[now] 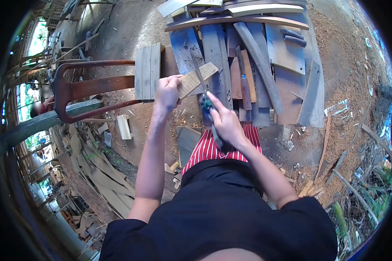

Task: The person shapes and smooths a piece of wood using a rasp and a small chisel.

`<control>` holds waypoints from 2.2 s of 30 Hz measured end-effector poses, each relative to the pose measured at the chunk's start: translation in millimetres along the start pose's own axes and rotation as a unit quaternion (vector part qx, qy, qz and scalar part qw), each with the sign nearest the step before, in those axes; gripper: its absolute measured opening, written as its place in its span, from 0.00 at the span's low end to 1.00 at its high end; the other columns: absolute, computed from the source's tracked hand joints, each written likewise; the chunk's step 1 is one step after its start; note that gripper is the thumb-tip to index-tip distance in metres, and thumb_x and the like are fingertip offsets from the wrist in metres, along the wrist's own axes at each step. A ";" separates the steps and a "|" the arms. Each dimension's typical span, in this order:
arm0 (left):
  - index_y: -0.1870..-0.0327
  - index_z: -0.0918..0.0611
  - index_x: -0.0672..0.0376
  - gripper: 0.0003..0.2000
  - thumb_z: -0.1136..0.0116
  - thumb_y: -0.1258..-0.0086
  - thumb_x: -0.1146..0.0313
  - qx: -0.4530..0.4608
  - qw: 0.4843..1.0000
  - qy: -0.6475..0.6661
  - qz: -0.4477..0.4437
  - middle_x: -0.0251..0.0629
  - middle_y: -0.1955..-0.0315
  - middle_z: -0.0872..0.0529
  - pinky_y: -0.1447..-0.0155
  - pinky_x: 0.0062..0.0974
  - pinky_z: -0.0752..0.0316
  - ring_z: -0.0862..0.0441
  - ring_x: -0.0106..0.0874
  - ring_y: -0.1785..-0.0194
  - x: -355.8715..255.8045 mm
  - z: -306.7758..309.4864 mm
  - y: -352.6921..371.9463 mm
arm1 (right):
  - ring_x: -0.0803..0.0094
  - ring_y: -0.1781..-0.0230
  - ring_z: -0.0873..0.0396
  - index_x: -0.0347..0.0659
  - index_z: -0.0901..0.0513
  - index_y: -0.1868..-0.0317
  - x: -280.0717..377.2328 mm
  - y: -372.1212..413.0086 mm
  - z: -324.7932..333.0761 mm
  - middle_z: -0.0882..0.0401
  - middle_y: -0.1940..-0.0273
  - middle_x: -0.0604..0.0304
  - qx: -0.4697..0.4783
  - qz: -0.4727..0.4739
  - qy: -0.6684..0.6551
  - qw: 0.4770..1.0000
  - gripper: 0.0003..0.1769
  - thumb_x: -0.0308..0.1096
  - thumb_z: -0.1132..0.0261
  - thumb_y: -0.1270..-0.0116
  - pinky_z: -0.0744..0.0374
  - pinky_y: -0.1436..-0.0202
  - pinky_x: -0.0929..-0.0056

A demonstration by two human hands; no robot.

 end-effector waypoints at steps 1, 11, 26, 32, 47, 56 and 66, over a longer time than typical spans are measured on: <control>0.56 0.15 0.70 0.17 0.56 0.32 0.69 0.008 1.000 0.010 0.007 0.33 0.83 0.22 0.84 0.22 0.37 0.31 0.21 0.87 0.1 -0.1 -0.8 | 0.39 0.64 0.17 0.48 0.36 0.28 -14.2 -17.4 1.3 0.19 0.67 0.32 0.002 -0.036 -0.014 0.999 0.28 0.38 0.50 0.28 0.20 0.56 0.49; 0.50 0.17 0.69 0.19 0.58 0.31 0.67 0.016 0.999 -0.032 -0.008 0.33 0.83 0.22 0.84 0.22 0.35 0.29 0.21 0.87 -7.7 -8.9 2.9 | 0.39 0.59 0.17 0.53 0.36 0.28 -24.7 -18.9 -2.4 0.18 0.60 0.33 -0.001 -0.026 -0.048 0.999 0.28 0.38 0.50 0.28 0.22 0.48 0.49; 0.50 0.17 0.71 0.19 0.56 0.32 0.68 0.026 0.998 -0.048 -0.025 0.38 0.78 0.18 0.80 0.23 0.31 0.25 0.23 0.82 -8.0 -6.4 4.2 | 0.45 0.43 0.22 0.48 0.32 0.30 -42.6 -51.4 0.4 0.22 0.45 0.36 -0.047 -0.041 -0.049 0.997 0.26 0.38 0.50 0.28 0.26 0.40 0.58; 0.50 0.18 0.71 0.19 0.57 0.31 0.68 0.042 0.998 -0.029 -0.021 0.35 0.81 0.20 0.82 0.22 0.34 0.28 0.22 0.85 -5.3 -6.6 0.4 | 0.45 0.40 0.24 0.49 0.35 0.29 -40.3 -30.1 -7.6 0.24 0.42 0.37 -0.007 -0.067 -0.037 0.997 0.27 0.36 0.50 0.29 0.28 0.37 0.59; 0.51 0.16 0.70 0.19 0.57 0.32 0.68 0.041 0.998 -0.040 -0.036 0.34 0.80 0.20 0.79 0.22 0.34 0.28 0.21 0.83 -6.8 -1.4 -6.4 | 0.45 0.45 0.21 0.49 0.34 0.29 -48.1 -42.7 -1.9 0.22 0.45 0.37 0.000 -0.083 -0.025 0.996 0.27 0.37 0.51 0.28 0.26 0.41 0.57; 0.50 0.18 0.72 0.20 0.55 0.33 0.66 0.066 0.989 -0.132 -0.021 0.47 0.68 0.13 0.60 0.26 0.23 0.16 0.30 0.66 -3.0 -1.0 -4.0 | 0.45 0.51 0.18 0.51 0.33 0.29 -50.7 -79.5 2.5 0.19 0.51 0.36 -0.014 -0.022 0.019 0.999 0.26 0.40 0.52 0.27 0.22 0.45 0.53; 0.41 0.22 0.69 0.24 0.42 0.38 0.65 0.104 0.977 -0.181 -0.046 0.49 0.65 0.12 0.59 0.26 0.20 0.14 0.28 0.64 -10.9 -15.0 -3.8 | 0.44 0.49 0.20 0.51 0.31 0.31 -37.9 -64.9 5.7 0.20 0.49 0.36 0.000 -0.038 -0.025 0.999 0.26 0.40 0.51 0.29 0.24 0.43 0.54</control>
Point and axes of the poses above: each hand's wrist, its own y-axis away from the middle knuckle, its own z-axis out of the back of the hand, x = y × z, the point moved 10 cm from there along -y, towards the middle knuckle
